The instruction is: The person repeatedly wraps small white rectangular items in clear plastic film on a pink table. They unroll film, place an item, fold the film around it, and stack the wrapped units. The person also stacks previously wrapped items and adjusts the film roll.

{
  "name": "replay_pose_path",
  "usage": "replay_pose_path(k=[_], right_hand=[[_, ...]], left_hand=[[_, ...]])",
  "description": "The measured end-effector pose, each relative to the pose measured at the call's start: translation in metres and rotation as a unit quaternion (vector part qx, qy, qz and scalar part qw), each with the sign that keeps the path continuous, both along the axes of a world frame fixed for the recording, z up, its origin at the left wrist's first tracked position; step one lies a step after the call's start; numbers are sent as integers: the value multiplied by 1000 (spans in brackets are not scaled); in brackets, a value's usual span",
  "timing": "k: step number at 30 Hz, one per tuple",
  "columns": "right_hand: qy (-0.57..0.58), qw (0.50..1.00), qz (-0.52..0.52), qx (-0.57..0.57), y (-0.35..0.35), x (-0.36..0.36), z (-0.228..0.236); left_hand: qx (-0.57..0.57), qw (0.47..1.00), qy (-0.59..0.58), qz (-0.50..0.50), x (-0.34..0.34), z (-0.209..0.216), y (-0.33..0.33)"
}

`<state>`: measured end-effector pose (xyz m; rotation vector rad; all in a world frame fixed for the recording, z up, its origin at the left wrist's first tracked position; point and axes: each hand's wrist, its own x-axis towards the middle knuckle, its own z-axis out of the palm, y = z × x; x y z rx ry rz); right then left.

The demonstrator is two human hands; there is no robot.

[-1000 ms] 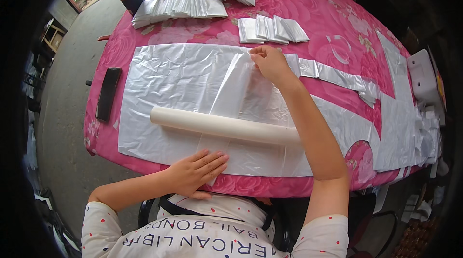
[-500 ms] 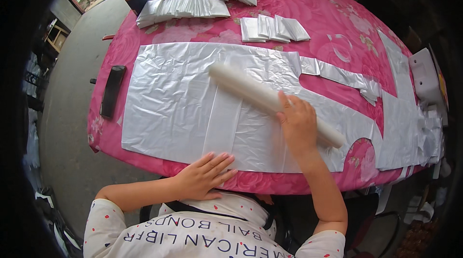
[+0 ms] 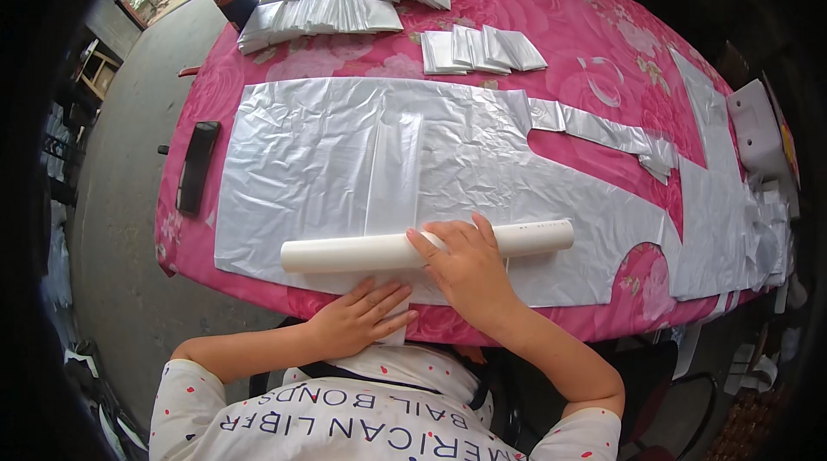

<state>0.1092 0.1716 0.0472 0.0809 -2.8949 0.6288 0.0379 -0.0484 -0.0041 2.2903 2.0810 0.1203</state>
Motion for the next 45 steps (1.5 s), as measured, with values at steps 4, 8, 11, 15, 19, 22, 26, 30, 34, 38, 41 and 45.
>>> replay_pose_path(k=[4, 8, 11, 15, 19, 22, 26, 30, 34, 38, 41, 45], right_hand=[[49, 998, -31, 14, 18, -47, -13], [82, 995, -60, 25, 49, -98, -23], [96, 993, -71, 21, 61, -119, -22], [110, 993, 10, -30, 43, -98, -15], [-42, 974, 194, -105, 12, -43, -14], [-51, 969, 211, -114, -5, -18, -15], [-12, 983, 152, -99, -14, -10, -24], [44, 993, 104, -46, -16, -10, -31], [79, 991, 104, -35, -15, -12, -27], [81, 989, 112, -49, -11, -12, -24], [73, 989, 103, -80, -8, -16, -20], [55, 986, 50, -150, -7, -23, -19]], left_hand=[[-5, 1000, 16, 2, 1, -1, -2], [-2, 999, 6, -31, -4, 2, -2], [19, 997, -51, -48, -9, 7, -6], [40, 995, -68, -55, -15, 5, -13], [77, 986, -138, -54, -21, 5, -16], [112, 965, -231, -58, -29, 8, -14], [172, 941, -281, -79, -41, 9, -9], [86, 979, -177, 44, -49, 28, 4], [75, 981, -159, 87, -51, 21, 4], [122, 973, -169, 96, -50, 20, 10], [141, 965, -199, 101, -54, 26, 16], [168, 944, -245, 140, -57, 26, 21]])
